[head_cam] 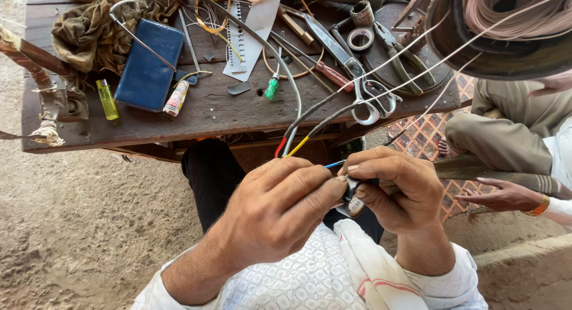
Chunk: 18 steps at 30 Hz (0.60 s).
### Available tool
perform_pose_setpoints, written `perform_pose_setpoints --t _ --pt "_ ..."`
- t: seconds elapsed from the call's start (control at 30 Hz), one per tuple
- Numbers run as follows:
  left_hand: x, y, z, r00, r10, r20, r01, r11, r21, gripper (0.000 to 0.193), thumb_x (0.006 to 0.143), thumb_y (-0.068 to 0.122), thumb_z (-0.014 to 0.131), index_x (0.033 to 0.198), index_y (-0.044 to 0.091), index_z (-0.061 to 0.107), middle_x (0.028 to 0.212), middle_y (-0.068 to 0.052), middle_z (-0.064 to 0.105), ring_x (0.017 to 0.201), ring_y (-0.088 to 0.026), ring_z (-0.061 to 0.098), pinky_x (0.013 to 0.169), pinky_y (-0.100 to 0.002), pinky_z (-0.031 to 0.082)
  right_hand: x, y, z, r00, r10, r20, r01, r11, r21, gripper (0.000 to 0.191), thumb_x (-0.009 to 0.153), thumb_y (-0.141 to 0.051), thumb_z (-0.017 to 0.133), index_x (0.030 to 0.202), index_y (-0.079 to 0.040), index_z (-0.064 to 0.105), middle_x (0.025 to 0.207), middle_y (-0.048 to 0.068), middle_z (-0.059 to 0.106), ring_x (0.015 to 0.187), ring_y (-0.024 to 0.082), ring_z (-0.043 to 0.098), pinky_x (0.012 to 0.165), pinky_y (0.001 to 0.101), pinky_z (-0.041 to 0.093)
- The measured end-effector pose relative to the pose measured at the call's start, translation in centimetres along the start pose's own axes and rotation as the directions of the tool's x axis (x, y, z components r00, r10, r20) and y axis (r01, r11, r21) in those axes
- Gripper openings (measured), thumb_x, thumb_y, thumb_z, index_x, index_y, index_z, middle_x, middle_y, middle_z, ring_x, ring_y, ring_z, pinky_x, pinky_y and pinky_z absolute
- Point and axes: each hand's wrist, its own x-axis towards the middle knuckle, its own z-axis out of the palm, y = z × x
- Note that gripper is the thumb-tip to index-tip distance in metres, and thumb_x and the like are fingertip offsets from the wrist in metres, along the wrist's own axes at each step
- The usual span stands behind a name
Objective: The person sits at a cluttered workbench repairing a cable with colored wires. They strip and separate the wire ends by hand, twist the conductors together, and wrap the joint with black electrical tape, occasionally using scissors from the bench.
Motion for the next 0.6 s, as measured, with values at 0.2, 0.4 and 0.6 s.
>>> perform_pose_setpoints --t 0.2,0.4,0.6 --pt "-0.3 -0.3 0.5 0.999 0.039 -0.019 -0.036 0.993 0.109 0.032 0.086 0.015 0.078 0.112 0.001 0.066 0.102 -0.009 0.062 0.09 -0.026 0.064 0.079 -0.039 0.053 0.0 0.2 0.4 0.995 0.087 0.051 -0.094 0.981 0.172 0.016 0.098 -0.005 0.073 0.112 0.002 0.067 0.106 0.018 0.075 0.086 0.015 0.073 0.074 0.0228 0.058" --pt "-0.8 -0.8 2.4 0.881 -0.468 0.069 0.448 0.778 -0.441 0.013 0.096 0.012 0.069 0.104 0.003 0.064 0.084 -0.007 0.061 0.077 -0.019 0.059 0.07 -0.031 0.05 -0.9 2.1 -0.4 0.973 0.15 0.175 -0.191 0.95 0.249 0.018 0.099 -0.001 0.07 0.115 0.004 0.068 0.109 0.017 0.075 0.083 0.014 0.072 0.07 0.0218 0.057" --pt "-1.2 -0.6 2.1 0.852 -0.524 -0.019 0.449 0.747 -0.49 0.016 0.102 0.011 0.07 0.115 0.003 0.069 0.101 -0.01 0.069 0.085 -0.016 0.067 0.074 -0.03 0.056 -1.0 2.2 -0.4 0.944 0.259 0.204 -0.326 0.822 0.467 0.025 0.102 -0.009 0.066 0.12 0.008 0.067 0.116 0.018 0.071 0.083 0.011 0.067 0.071 0.0219 0.054"
